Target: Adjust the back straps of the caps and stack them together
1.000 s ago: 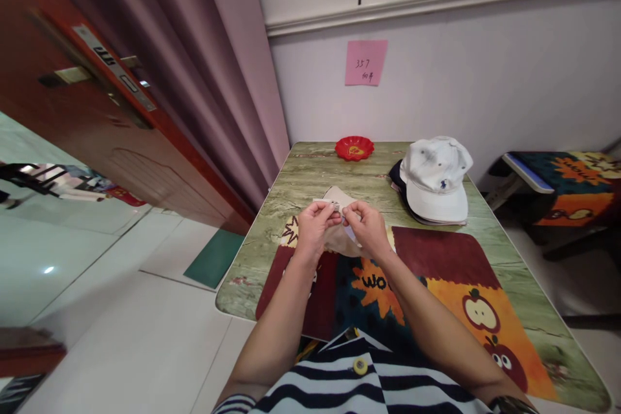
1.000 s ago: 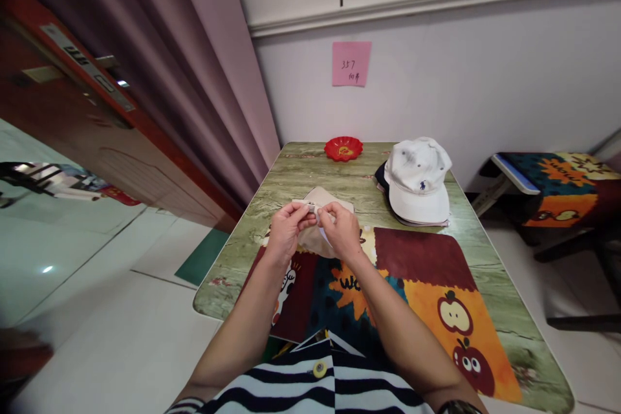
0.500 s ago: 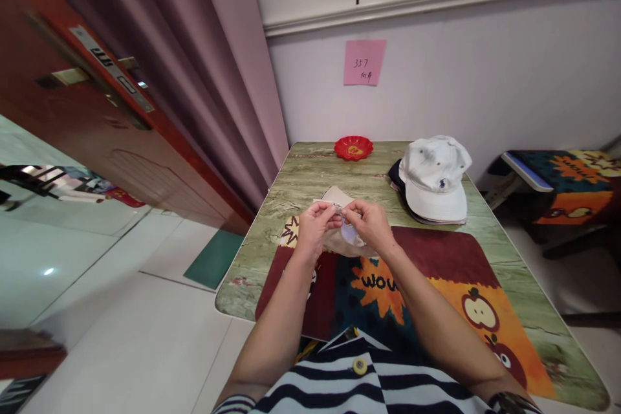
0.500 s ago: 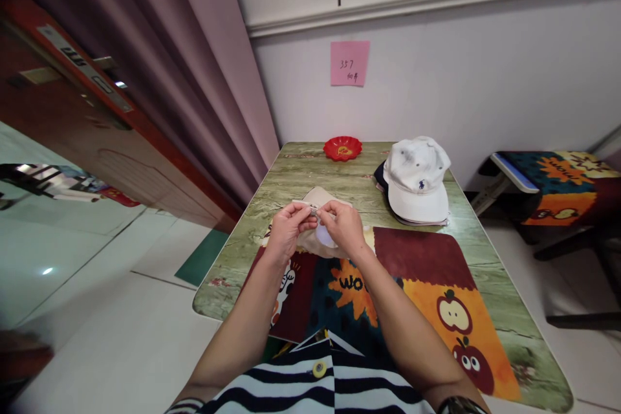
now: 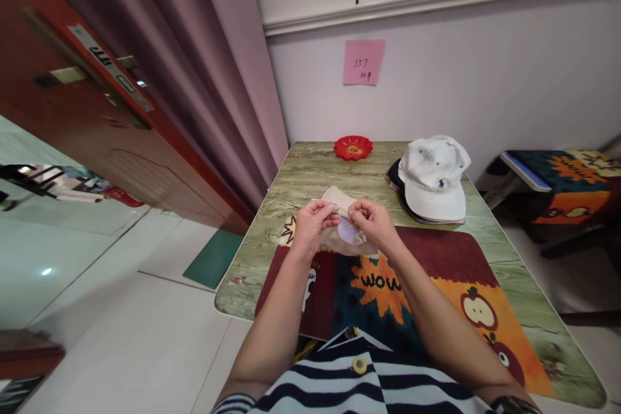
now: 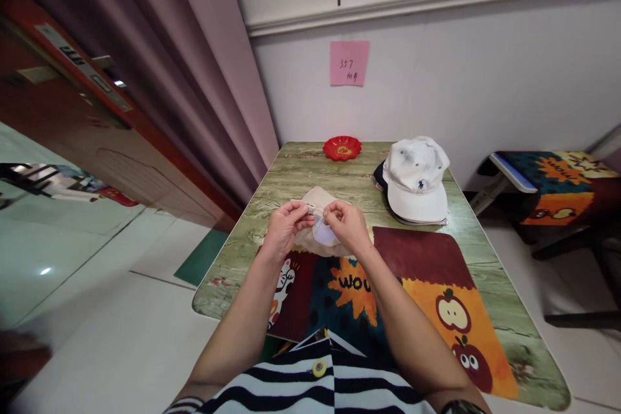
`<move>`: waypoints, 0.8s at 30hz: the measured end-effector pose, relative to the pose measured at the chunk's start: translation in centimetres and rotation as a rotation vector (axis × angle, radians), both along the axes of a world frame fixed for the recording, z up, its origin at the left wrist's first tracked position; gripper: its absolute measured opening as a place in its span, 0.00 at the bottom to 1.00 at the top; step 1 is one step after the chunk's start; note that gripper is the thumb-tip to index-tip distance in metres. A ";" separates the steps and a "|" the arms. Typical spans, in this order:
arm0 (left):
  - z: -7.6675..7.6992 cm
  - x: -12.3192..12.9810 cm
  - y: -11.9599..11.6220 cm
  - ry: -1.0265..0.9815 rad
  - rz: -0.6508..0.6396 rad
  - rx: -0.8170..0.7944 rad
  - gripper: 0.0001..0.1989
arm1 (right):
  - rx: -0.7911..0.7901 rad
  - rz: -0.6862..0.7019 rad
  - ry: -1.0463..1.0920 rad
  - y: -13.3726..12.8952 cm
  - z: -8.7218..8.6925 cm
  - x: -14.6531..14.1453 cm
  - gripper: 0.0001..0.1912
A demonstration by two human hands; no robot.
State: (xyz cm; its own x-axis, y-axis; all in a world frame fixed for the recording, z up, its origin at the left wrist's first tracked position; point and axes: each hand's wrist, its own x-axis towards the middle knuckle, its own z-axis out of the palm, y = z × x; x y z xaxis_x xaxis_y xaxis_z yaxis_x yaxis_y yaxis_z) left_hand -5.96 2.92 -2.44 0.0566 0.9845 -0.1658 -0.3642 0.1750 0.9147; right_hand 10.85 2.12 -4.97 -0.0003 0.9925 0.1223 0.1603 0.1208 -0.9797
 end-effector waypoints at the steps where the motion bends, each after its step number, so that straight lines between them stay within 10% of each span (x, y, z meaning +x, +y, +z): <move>1: 0.0 0.0 -0.1 -0.004 -0.023 -0.004 0.19 | 0.004 -0.008 -0.015 0.1 -0.1 0.1 0.09; 16: 0.6 0.0 -0.6 -0.033 -0.157 -0.022 0.19 | -0.096 0.126 0.163 0.0 0.4 -0.3 0.10; 24: 0.6 0.2 -0.7 0.013 -0.092 0.006 0.17 | 0.270 -0.063 -0.367 -1.2 1.5 -0.5 0.16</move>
State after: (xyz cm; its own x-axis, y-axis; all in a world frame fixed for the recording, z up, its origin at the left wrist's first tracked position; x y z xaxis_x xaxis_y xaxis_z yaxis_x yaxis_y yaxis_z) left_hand -5.72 2.18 -1.85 0.1442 0.9762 -0.1617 -0.3346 0.2019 0.9205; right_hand 10.32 0.89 -3.44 -0.0325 0.9245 0.3799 0.5062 0.3430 -0.7913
